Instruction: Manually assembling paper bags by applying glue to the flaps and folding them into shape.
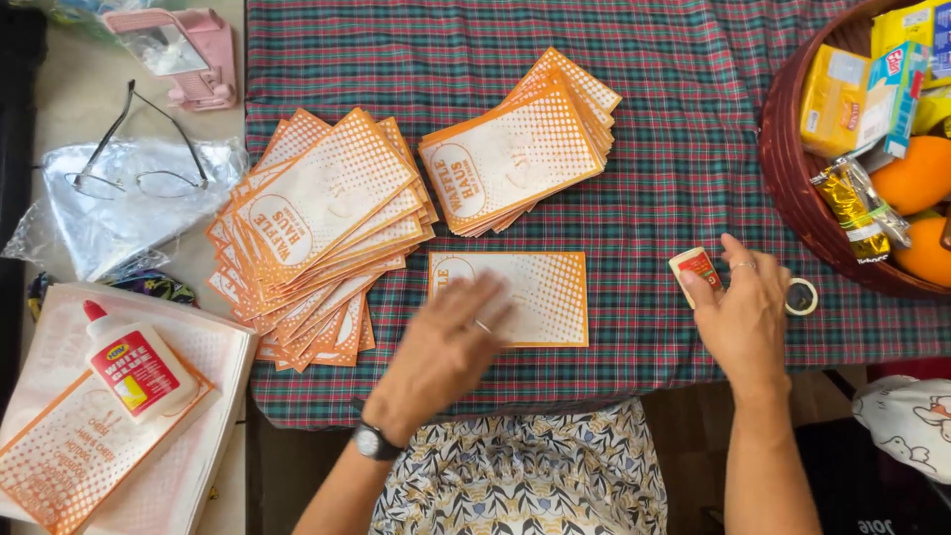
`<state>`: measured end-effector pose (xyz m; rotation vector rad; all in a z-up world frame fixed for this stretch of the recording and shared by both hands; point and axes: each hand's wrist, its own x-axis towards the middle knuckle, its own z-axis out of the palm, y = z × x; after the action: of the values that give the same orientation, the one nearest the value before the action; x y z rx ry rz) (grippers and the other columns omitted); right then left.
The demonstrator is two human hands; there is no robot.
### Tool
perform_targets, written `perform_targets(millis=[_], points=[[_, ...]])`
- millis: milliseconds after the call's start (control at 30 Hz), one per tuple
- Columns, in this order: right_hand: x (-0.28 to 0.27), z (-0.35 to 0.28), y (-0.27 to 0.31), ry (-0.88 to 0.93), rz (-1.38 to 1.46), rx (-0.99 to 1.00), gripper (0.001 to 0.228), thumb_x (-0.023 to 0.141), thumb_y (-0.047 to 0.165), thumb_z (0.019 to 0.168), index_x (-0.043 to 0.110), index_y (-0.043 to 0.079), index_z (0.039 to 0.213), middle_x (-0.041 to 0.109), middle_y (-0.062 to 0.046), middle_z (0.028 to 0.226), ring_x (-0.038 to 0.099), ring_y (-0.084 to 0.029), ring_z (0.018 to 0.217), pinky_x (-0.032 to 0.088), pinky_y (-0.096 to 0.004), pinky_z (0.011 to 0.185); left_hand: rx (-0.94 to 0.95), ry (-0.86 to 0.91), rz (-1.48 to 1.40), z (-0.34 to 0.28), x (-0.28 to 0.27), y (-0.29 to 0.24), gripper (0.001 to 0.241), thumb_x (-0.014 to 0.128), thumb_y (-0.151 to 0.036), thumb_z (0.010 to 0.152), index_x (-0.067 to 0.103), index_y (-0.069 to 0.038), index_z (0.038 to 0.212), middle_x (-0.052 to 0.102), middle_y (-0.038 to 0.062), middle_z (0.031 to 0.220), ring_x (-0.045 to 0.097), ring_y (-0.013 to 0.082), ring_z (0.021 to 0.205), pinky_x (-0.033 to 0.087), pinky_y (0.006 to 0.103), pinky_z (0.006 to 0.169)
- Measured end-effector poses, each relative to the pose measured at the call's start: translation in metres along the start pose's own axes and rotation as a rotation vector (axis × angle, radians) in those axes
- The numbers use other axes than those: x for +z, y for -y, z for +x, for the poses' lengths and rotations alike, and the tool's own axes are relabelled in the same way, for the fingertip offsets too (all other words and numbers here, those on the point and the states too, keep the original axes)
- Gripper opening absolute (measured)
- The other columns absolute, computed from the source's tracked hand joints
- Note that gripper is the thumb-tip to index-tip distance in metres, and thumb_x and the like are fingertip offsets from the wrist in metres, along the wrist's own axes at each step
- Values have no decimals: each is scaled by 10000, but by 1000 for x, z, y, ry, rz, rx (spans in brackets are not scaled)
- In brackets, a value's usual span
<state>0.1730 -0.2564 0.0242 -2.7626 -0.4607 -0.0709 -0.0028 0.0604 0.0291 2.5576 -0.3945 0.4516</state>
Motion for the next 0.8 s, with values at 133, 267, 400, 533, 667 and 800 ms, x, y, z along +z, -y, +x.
perform_targets(millis=[133,267,400,533,667,800], points=[[-13,11,3,262,58,178,712,674,391,966,520,-6,1537,647,-159,1063,605,-319,1020,456,-507,921,47,16,50,-3,29,-14,321,732,-190,953,689,-10,1214,670,221,1328,609,423,1285,499,554,1068],[-4,2,-10,142,501,312,329,747,259,959,702,22,1181,644,-104,1047,639,-224,894,527,-361,769,51,-29,55,0,29,-13,223,722,-136,966,700,-31,1161,713,188,1240,653,413,1224,554,508,983],[-7,-10,-13,-8,1166,358,314,728,118,968,593,4,1227,638,-104,1073,670,-213,973,625,-319,692,28,0,-35,0,32,0,230,799,-184,890,748,-64,1079,733,161,1226,666,402,1202,599,500,848],[-1,-23,-5,-88,1203,243,421,785,110,876,590,18,1237,633,-75,1127,674,-205,1071,650,-354,944,2,74,-88,16,12,1,150,656,-146,990,779,-59,988,770,144,1136,701,377,1111,603,465,850],[10,-27,24,-210,1170,49,377,757,2,911,572,-50,1236,664,-199,1115,695,-275,1040,633,-402,933,-113,-175,-20,36,-11,-9,99,685,-103,967,760,-45,939,641,119,837,631,271,756,521,355,580],[15,-25,64,-203,1115,-130,313,725,-81,913,562,-119,1178,713,-323,1046,747,-354,935,635,-449,825,-210,-363,305,29,12,-23,150,674,-88,945,810,-111,1003,509,-25,432,480,111,379,350,212,375]])
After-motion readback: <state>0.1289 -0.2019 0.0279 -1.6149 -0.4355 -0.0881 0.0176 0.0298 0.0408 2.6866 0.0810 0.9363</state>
